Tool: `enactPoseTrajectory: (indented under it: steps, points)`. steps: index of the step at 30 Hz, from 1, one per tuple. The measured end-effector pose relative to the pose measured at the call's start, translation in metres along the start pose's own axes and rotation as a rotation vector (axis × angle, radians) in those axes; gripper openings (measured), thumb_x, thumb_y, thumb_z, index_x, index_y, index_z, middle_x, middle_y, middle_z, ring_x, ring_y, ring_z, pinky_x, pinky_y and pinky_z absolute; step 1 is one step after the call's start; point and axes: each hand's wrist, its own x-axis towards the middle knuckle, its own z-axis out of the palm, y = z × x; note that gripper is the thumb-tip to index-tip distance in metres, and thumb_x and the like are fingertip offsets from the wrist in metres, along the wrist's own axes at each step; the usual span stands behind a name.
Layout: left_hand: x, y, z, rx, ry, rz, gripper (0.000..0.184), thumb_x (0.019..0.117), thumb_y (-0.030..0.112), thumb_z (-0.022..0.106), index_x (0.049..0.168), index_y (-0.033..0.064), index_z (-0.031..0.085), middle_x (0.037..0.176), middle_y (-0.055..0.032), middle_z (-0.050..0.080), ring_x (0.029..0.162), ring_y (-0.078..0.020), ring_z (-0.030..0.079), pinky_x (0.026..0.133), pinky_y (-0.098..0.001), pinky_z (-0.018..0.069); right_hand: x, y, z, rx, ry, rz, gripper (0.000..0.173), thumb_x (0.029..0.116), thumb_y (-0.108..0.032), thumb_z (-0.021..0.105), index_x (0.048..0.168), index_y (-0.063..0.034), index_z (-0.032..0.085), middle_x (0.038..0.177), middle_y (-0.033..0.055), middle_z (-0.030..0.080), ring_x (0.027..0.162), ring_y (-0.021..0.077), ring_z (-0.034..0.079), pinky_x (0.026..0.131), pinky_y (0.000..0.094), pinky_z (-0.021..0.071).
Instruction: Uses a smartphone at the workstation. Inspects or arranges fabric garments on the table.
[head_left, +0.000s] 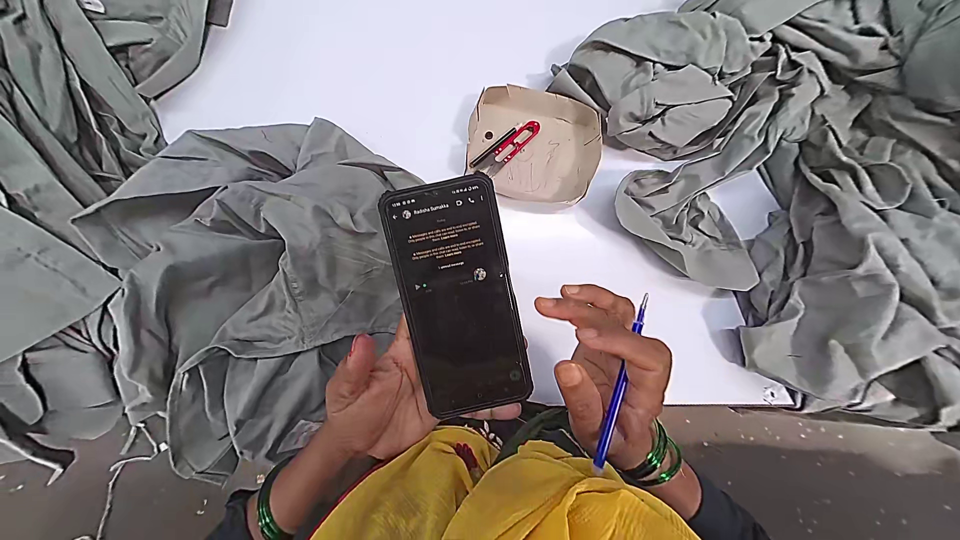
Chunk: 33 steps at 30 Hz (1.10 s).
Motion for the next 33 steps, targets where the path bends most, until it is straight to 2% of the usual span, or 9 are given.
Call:
enactPoseTrajectory:
  steps: [5,9,15,19,21,22,25,30,33]
  points:
    - [-0.001,-0.002,0.002,-0.019,0.02,0.009,0.08,0.0929,0.061,0.057,0.159,0.0251,0.03,0.157,-0.0207,0.042,0.144,-0.0501,0.038,0.109,-0.0746,0.0347,0.001,0.004,0.002,0.26,-0.097,0.221,0.031,0.102,-0.03,0.061,0.13,-0.0171,0.054,0.134,0.0068,0.065,0.123,0.0183,0.063,0.104,0.0356,0.0524]
    - [0.0,-0.004,0.002,0.008,0.019,0.047,0.076,0.0937,0.058,0.059,0.158,0.024,0.035,0.155,-0.0174,0.045,0.144,-0.0444,0.041,0.112,-0.0702,0.0344,0.001,0.003,0.005,0.3,-0.166,0.246,0.034,0.0987,-0.024,0.066,0.127,-0.0144,0.051,0.137,0.0085,0.062,0.124,0.0167,0.062,0.103,0.0332,0.0516]
    - [0.002,-0.004,-0.002,0.033,0.062,0.054,0.079,0.094,0.057,0.059,0.16,0.0275,0.027,0.156,-0.0182,0.043,0.144,-0.0474,0.04,0.109,-0.0727,0.0359,0.002,0.007,0.005,0.252,-0.178,0.283,0.038,0.0935,-0.016,0.072,0.123,-0.0101,0.05,0.134,0.0101,0.062,0.122,0.0139,0.062,0.102,0.0298,0.0516]
    - [0.005,-0.007,-0.005,0.106,0.037,0.031,0.076,0.0962,0.057,0.057,0.16,0.029,0.027,0.157,-0.015,0.045,0.144,-0.0445,0.041,0.111,-0.07,0.0363,0.006,0.009,0.01,0.178,-0.044,0.34,0.024,0.0933,-0.011,0.069,0.109,-0.0058,0.051,0.107,0.0005,0.068,0.097,0.0005,0.065,0.086,0.0176,0.0542]
    - [0.007,-0.01,-0.004,0.115,0.041,0.004,0.077,0.0956,0.06,0.056,0.16,0.0273,0.03,0.156,-0.0125,0.047,0.145,-0.0385,0.042,0.114,-0.0645,0.0365,0.011,0.011,0.009,0.167,0.061,0.376,0.011,0.1,-0.014,0.062,0.1,-0.0076,0.053,0.087,-0.006,0.066,0.079,-0.0034,0.064,0.073,0.0147,0.0548]
    - [0.009,-0.011,-0.002,0.119,0.049,-0.008,0.077,0.0949,0.061,0.056,0.16,0.0266,0.031,0.154,-0.0092,0.049,0.144,-0.0321,0.044,0.116,-0.0568,0.0376,0.013,0.012,0.008,0.179,0.079,0.388,0.011,0.1046,-0.017,0.056,0.099,-0.0096,0.052,0.082,-0.0088,0.063,0.075,-0.0041,0.063,0.071,0.0149,0.055]
    - [0.018,-0.012,0.0,0.101,0.107,-0.032,0.08,0.0921,0.068,0.055,0.157,0.0255,0.036,0.15,-0.008,0.054,0.141,-0.0281,0.05,0.115,-0.0514,0.0409,0.012,0.019,0.001,0.294,0.077,0.442,0.025,0.1115,-0.024,0.041,0.106,-0.0064,0.057,0.085,-0.0072,0.069,0.08,0.0015,0.068,0.077,0.0207,0.0573]
    - [0.039,-0.014,-0.005,0.069,0.229,-0.038,0.085,0.0907,0.073,0.052,0.157,0.0233,0.033,0.147,-0.0123,0.056,0.137,-0.0329,0.053,0.11,-0.0531,0.0457,0.002,0.029,-0.01,0.433,0.078,0.549,0.039,0.1123,-0.026,0.037,0.127,0.0053,0.055,0.096,0.0015,0.074,0.082,0.0086,0.071,0.077,0.0258,0.06]
    - [0.058,-0.018,-0.002,0.147,0.38,-0.014,0.085,0.0955,0.077,0.03,0.157,0.018,0.026,0.143,-0.0134,0.059,0.132,-0.0322,0.058,0.106,-0.0513,0.0507,-0.004,0.034,-0.016,0.379,0.104,0.565,0.041,0.1118,-0.028,0.038,0.128,0.0049,0.054,0.1,0.0029,0.076,0.088,0.0104,0.073,0.082,0.0272,0.0603]
